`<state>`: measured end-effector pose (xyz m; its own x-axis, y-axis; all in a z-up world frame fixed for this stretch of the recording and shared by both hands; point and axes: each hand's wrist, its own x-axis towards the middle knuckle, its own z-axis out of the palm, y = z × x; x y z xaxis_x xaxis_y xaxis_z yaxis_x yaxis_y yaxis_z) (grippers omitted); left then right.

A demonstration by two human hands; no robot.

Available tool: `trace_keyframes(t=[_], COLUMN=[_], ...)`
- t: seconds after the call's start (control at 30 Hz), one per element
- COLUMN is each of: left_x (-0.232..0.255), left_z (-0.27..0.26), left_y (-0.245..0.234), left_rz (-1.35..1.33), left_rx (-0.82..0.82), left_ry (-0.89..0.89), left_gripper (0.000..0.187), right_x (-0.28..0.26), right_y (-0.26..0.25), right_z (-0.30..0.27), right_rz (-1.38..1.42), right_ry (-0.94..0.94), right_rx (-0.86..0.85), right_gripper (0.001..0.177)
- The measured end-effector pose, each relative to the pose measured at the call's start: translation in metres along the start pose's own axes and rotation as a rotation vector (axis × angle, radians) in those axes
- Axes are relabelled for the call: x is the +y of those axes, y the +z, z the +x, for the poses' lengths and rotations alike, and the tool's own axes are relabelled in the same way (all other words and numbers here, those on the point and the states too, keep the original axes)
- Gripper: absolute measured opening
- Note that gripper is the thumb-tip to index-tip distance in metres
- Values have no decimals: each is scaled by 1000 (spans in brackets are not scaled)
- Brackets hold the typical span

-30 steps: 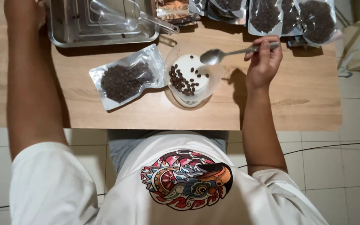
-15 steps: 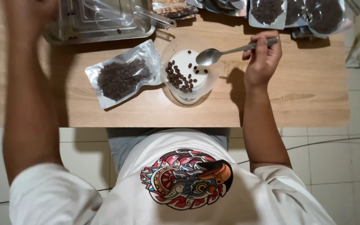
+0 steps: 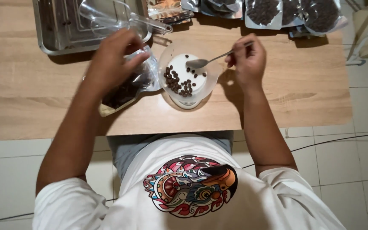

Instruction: Weighing and filling small plastic bags with roasted coffee beans using a spoon and a digital scale.

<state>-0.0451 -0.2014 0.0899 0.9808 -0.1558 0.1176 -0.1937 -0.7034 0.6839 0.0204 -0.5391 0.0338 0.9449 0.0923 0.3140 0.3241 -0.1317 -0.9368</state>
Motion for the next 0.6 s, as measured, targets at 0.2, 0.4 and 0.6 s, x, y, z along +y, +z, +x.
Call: trace_keyframes(t=[0.2,0.4,0.6], left_x=[-26,-53,16], left_z=[-32,-47,-61], left_y=[10,30,-9], left_rz=[300,293,58], left_rx=[-329,-292,-207], left_ry=[-275,-192,-399], left_gripper=[127,128,94], right_x=[0,1,4], right_y=[17,24,22], right_z=[2,0,0], right_rz=[-105,-91,10], right_ry=[-23,-67,-109], right_rx=[0,22,22], right_gripper=[20,27,26])
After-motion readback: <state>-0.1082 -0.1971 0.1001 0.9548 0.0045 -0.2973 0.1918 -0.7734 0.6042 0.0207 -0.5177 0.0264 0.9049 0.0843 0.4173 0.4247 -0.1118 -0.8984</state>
